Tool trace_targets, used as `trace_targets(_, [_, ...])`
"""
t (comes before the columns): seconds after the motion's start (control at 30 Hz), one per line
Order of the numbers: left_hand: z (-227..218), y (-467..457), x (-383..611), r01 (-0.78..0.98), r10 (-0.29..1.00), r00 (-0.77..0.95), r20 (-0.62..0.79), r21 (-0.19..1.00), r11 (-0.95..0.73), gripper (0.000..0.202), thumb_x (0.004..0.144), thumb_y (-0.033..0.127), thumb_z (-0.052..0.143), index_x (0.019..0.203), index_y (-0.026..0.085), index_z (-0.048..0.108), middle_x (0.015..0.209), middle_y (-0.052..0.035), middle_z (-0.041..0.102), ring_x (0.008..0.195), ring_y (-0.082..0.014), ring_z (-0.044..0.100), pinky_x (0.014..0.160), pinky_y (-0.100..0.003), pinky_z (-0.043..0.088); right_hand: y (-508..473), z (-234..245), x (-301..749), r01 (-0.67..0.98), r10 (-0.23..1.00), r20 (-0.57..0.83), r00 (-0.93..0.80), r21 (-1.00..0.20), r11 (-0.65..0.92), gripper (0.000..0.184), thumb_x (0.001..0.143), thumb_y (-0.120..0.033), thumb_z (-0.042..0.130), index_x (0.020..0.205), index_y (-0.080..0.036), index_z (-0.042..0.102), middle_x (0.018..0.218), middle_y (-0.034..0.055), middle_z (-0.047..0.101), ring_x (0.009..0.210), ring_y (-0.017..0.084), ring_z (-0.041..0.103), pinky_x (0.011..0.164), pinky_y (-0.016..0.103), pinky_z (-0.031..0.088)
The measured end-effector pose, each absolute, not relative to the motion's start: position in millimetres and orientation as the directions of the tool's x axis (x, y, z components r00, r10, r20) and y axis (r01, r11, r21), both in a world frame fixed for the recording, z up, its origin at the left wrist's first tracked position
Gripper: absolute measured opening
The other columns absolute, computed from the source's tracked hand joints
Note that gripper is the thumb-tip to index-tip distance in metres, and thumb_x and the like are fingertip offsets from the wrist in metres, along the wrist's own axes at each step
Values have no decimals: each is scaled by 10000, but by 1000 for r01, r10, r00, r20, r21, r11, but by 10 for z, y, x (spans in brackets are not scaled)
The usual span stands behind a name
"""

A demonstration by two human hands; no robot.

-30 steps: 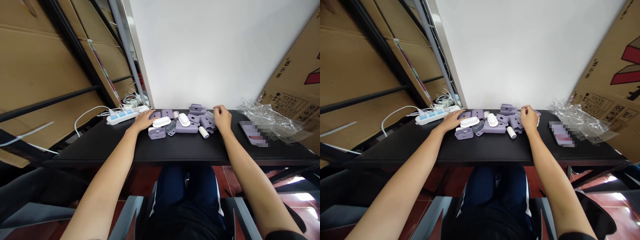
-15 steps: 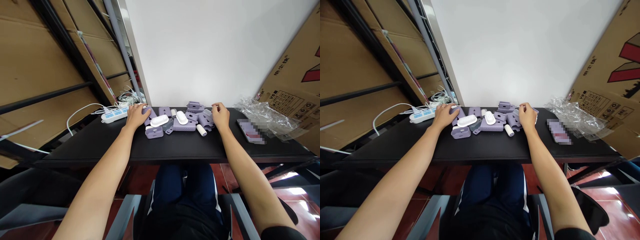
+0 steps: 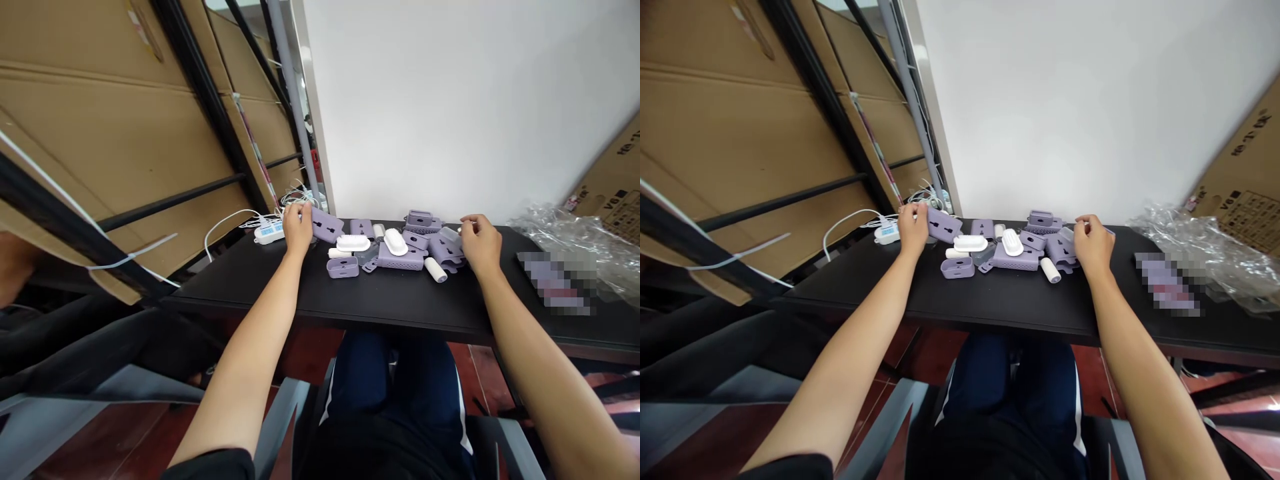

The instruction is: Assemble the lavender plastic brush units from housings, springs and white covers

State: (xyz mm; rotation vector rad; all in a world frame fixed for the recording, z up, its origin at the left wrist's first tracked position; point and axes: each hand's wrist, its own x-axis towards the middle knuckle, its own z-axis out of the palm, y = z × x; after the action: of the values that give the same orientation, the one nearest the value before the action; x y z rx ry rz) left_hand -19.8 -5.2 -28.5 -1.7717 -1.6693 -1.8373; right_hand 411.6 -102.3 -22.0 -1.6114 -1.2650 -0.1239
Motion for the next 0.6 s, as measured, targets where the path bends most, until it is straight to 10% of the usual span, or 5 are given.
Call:
trace_targets(0.2, [-311, 34, -241, 448, 550, -576, 604, 797, -406, 406, 1043, 505, 520, 736, 244, 470, 762, -6, 569, 831, -199, 581, 895, -335, 482, -1037, -158, 4013, 819, 651, 660, 375, -565, 101, 308, 898, -324, 488, 1046, -244, 747, 850, 67, 766, 864, 283, 708, 889, 421, 464])
trace_targets(0.37, [-308, 212, -271, -38, 648, -674, 355, 860, -510, 452, 991, 611, 596, 764, 231, 505, 710, 24, 530, 739, -149, 595, 703, -252, 492, -1082, 18, 3408, 929, 637, 770, 43, -266, 259, 336, 951, -334, 488, 1106, -210, 758, 1082, 130, 790, 1066, 334, 691, 986, 479, 407])
trace_targets(0.6, [-338, 255, -265, -478, 850, -521, 75, 800, -363, 381, 992, 601, 615, 1012, 220, 608, 804, -1, 665, 643, -134, 660, 588, -239, 511, -874, 195, 1951, 841, 808, 284, -517, -11, 542, 365, 1020, -359, 491, 1249, -221, 740, 1352, 139, 728, 1323, 340, 605, 1131, 487, 340])
